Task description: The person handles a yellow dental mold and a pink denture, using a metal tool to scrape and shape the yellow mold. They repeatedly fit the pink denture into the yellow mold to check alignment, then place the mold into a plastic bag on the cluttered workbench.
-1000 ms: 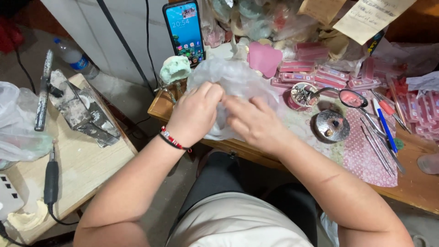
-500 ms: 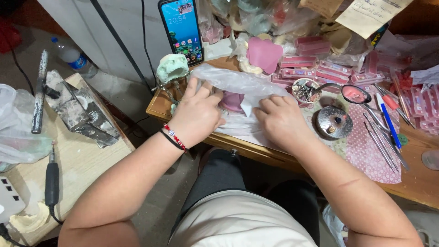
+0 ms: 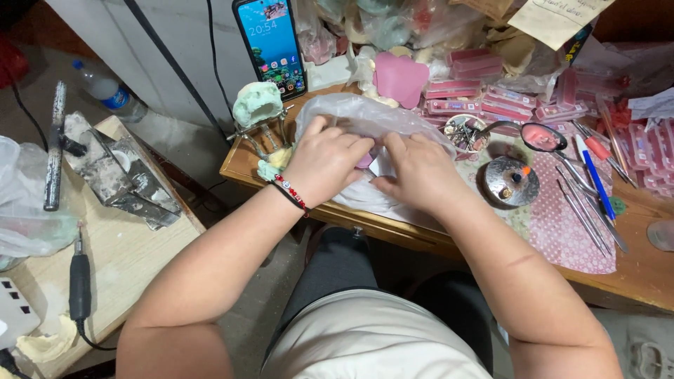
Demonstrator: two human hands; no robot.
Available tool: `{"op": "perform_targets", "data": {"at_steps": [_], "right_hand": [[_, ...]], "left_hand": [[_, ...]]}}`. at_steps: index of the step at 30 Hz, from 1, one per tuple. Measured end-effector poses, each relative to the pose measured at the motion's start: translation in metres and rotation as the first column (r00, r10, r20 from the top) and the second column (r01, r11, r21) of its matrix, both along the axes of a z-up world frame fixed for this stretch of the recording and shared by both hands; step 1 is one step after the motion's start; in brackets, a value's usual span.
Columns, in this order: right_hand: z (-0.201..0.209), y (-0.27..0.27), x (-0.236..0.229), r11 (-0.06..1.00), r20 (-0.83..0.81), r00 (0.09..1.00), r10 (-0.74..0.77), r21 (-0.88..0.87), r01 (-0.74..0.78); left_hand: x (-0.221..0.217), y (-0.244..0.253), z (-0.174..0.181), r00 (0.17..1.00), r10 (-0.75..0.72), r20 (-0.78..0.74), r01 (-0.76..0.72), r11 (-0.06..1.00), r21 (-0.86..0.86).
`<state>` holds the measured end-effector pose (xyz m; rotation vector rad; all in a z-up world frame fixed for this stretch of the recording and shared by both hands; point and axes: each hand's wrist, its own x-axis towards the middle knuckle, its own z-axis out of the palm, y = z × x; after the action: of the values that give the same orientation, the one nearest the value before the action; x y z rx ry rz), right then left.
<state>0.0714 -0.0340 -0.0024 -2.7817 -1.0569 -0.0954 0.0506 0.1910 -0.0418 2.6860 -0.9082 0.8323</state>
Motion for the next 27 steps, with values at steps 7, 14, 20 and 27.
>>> {"op": "perform_targets", "data": {"at_steps": [7,14,20,27], "right_hand": [[-0.004,-0.013,0.014,0.976,-0.104,0.990,-0.095,0.187,0.114],[0.001,-0.022,0.014,0.386,-0.513,0.824,0.242,0.830,0.403],[-0.006,-0.021,0.010,0.270,-0.517,0.770,0.374,0.855,0.443],[-0.008,-0.018,0.008,0.259,-0.475,0.834,0.280,0.874,0.411]], "left_hand": [[-0.012,0.014,0.009,0.990,0.082,0.114,-0.084,0.996,0.011],[-0.024,-0.005,0.046,0.988,0.043,-0.149,-0.070,0.982,-0.175],[-0.017,-0.016,0.069,0.800,-0.179,-0.573,-0.243,0.777,-0.581],[-0.018,-0.019,0.080,0.711,-0.296,-0.638,-0.270,0.723,-0.636]]}}
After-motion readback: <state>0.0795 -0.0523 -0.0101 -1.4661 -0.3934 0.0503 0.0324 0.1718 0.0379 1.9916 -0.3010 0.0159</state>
